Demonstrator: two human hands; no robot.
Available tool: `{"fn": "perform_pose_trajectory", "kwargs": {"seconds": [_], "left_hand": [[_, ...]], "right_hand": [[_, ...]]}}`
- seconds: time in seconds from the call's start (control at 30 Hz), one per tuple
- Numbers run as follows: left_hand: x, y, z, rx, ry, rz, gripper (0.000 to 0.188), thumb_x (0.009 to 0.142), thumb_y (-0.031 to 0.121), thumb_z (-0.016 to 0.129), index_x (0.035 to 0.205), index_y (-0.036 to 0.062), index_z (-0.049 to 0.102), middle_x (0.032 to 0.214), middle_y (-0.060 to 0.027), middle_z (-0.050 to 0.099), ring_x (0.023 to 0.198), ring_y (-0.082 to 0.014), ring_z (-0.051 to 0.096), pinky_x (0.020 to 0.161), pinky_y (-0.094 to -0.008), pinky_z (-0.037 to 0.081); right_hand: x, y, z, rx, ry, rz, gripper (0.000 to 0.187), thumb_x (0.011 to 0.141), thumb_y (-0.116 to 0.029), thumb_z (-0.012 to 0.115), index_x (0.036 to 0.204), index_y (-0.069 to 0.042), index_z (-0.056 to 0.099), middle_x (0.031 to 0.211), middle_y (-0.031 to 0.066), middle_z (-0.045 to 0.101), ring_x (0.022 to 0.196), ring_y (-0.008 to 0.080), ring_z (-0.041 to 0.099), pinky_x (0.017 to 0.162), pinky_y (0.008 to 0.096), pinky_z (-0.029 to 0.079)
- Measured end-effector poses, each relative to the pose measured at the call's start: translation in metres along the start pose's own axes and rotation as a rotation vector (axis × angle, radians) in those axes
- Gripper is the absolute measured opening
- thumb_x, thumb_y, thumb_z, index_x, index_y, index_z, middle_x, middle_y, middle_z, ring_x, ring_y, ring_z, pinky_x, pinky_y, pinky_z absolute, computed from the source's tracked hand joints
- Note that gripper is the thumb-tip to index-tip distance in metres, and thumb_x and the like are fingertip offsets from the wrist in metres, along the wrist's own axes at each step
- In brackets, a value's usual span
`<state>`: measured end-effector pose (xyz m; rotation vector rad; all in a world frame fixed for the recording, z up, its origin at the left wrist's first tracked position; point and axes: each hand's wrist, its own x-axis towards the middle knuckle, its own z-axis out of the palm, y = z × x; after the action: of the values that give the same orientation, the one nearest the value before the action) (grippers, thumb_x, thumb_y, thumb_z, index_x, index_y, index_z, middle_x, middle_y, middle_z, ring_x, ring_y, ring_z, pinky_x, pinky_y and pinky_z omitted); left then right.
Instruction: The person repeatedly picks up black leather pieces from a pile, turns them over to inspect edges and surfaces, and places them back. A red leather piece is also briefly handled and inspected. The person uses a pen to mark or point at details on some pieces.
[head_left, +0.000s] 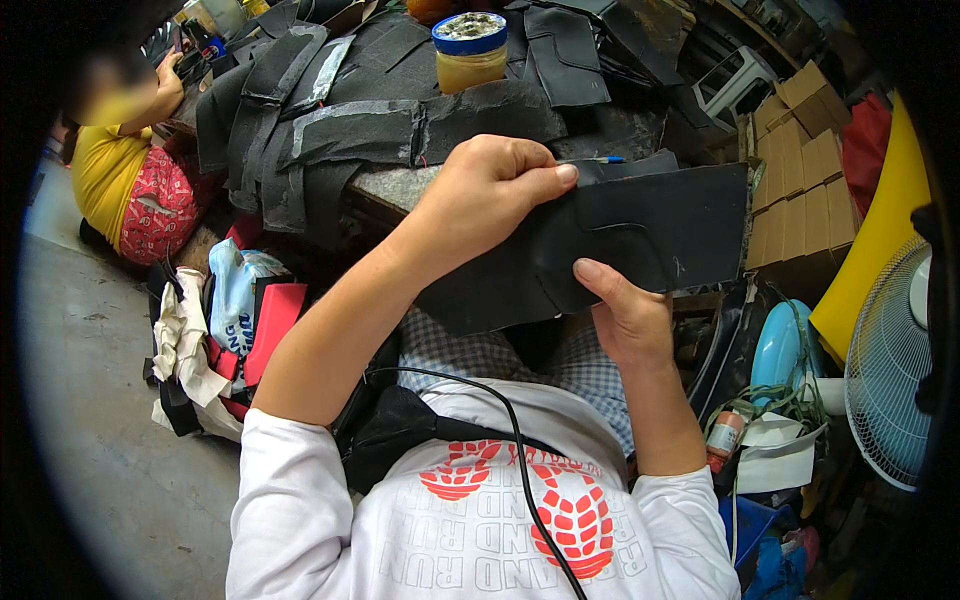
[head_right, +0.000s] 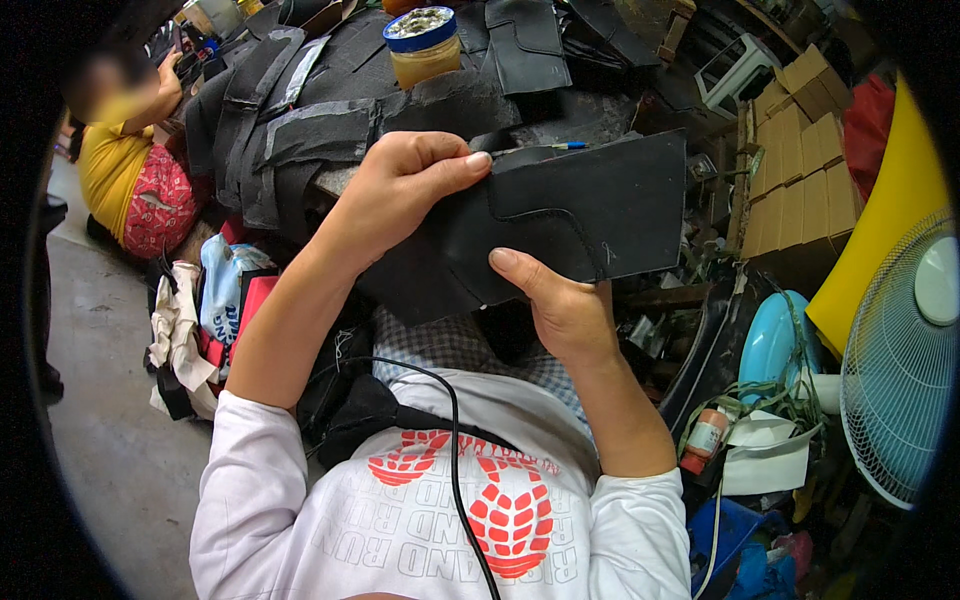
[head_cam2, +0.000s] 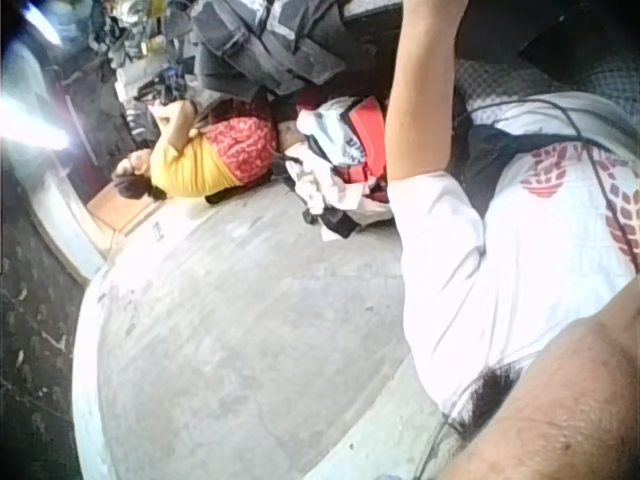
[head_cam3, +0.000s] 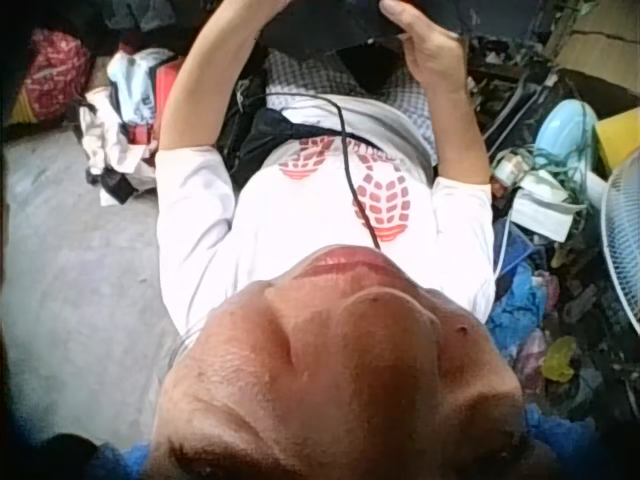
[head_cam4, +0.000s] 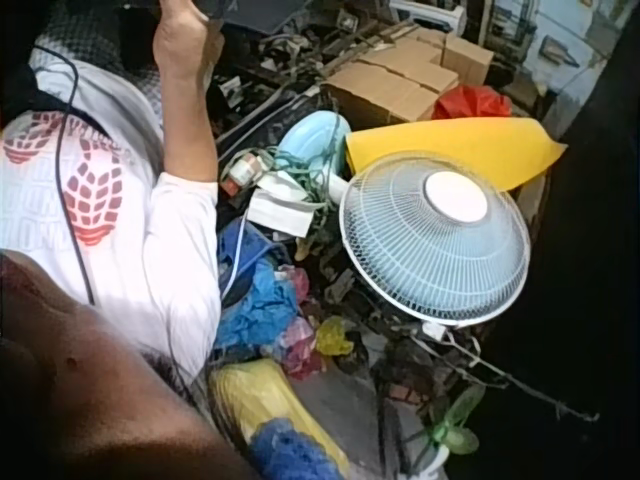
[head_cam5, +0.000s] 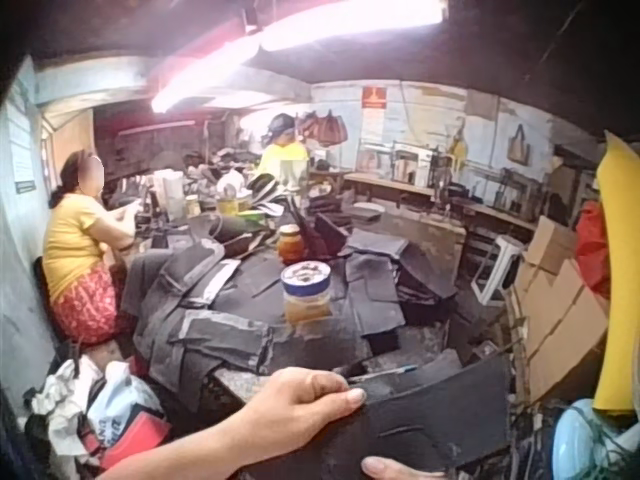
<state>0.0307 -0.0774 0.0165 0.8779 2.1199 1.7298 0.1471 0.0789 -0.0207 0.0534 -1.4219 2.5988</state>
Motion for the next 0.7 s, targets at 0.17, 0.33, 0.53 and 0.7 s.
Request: {"fn": "perform_pose_trajectory", "kwargs": {"seconds": [0.17,0.33,0.53,0.7], "left_hand": [[0.004,-0.001,-0.007,-0.292,-0.015,-0.196,0.031,0.099,0.031,0.059,0.097,0.0020,0.069,0.079,0.0016,0.067,0.069,-0.0046,0.059,0.063,-0.0196,0.047],[-0.017,-0.003,-0.020,-0.295,-0.070,-0.013,0.043,0.100,0.040,0.054,0.123,0.0043,0.062,0.098,-0.0046,0.067,0.089,-0.0100,0.061,0.076,-0.0213,0.048],[-0.033,0.003,-0.024,0.001,-0.220,0.017,0.051,0.081,0.031,0.080,0.112,-0.0069,0.065,0.092,-0.0131,0.069,0.087,-0.0152,0.065,0.077,-0.0282,0.052],[-0.043,0.012,0.002,0.090,-0.034,0.021,0.048,0.075,0.027,0.085,0.103,-0.0065,0.067,0.088,-0.0094,0.069,0.077,-0.0115,0.064,0.069,-0.0255,0.052]], "right_hand": [[-0.002,0.004,-0.001,0.070,0.019,0.020,0.039,0.084,0.005,0.068,0.122,0.001,0.059,0.114,0.0132,0.066,0.104,0.0234,0.067,0.093,0.0353,0.055],[-0.004,-0.001,-0.007,0.147,0.053,0.063,0.038,0.084,0.005,0.067,0.121,0.000,0.059,0.114,0.0133,0.066,0.104,0.0259,0.067,0.092,0.0393,0.056],[-0.003,-0.013,-0.015,0.228,0.077,0.002,0.039,0.084,0.005,0.067,0.121,-0.001,0.059,0.115,0.0132,0.065,0.105,0.0256,0.066,0.092,0.0408,0.057],[-0.009,-0.014,-0.018,0.089,0.084,-0.027,0.042,0.081,0.006,0.072,0.120,-0.002,0.060,0.113,0.0121,0.066,0.102,0.0234,0.067,0.091,0.0378,0.056]]}}
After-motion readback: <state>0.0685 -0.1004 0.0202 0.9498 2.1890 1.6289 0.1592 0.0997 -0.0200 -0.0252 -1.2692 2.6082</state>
